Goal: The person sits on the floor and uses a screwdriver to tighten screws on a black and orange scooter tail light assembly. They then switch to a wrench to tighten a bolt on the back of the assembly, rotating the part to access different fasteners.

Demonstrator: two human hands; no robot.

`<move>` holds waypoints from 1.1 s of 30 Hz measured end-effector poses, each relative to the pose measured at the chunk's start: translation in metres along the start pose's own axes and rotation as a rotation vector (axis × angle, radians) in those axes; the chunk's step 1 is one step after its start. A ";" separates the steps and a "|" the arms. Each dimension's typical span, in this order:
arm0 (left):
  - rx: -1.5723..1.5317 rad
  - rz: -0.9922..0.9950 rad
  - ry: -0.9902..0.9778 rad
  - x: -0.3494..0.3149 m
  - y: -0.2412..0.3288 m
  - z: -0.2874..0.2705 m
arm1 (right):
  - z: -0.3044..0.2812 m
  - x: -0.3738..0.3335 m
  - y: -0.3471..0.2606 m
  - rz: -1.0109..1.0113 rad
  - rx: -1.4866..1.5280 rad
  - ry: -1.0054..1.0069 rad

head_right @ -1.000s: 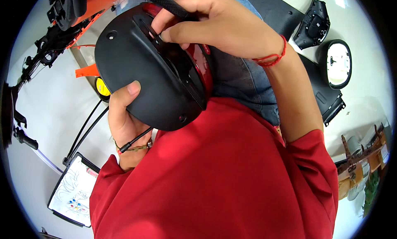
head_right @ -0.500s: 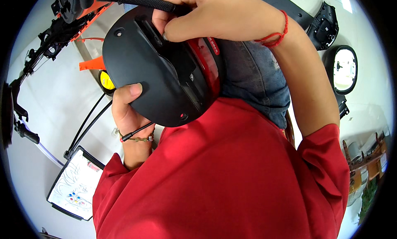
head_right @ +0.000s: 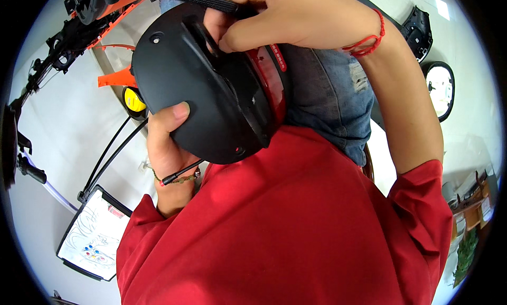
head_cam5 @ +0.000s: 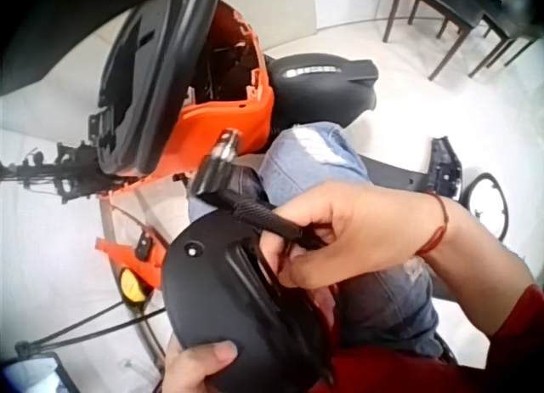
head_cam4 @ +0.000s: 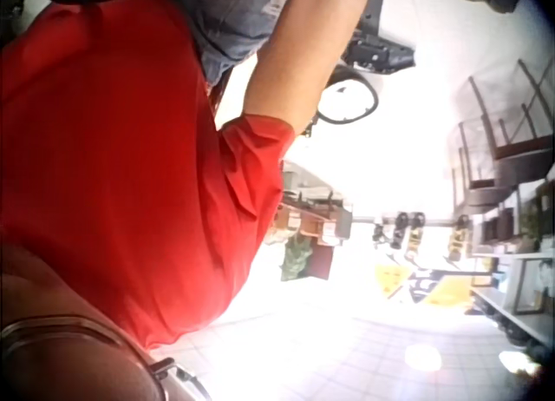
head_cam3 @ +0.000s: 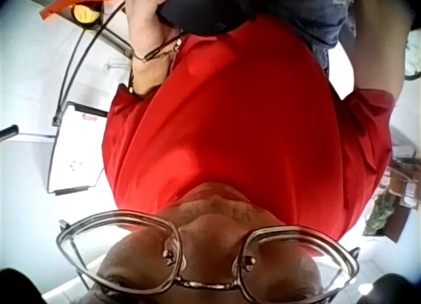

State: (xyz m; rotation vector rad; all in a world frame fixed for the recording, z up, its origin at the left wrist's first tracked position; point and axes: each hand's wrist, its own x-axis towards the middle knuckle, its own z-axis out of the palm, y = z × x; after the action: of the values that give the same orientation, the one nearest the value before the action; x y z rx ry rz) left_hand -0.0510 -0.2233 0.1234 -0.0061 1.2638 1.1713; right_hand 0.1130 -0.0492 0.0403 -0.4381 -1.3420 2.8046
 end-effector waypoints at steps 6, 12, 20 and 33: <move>0.042 0.029 -0.037 0.002 -0.005 -0.001 | -0.006 -0.004 0.019 -0.151 -0.158 0.106; -0.006 -0.006 -0.095 -0.001 -0.009 0.004 | 0.002 -0.014 0.024 -0.149 -0.158 0.234; 0.061 -0.029 -0.108 -0.001 -0.011 0.008 | -0.004 -0.017 0.029 -0.317 0.005 0.082; -0.093 -0.047 -0.101 0.007 -0.020 0.009 | 0.004 -0.037 0.018 -0.215 -0.546 0.349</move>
State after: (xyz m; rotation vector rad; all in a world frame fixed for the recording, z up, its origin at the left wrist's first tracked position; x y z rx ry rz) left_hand -0.0316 -0.2227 0.1101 -0.0441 1.1141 1.1749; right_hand 0.1491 -0.0685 0.0381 -0.6949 -1.9066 2.0426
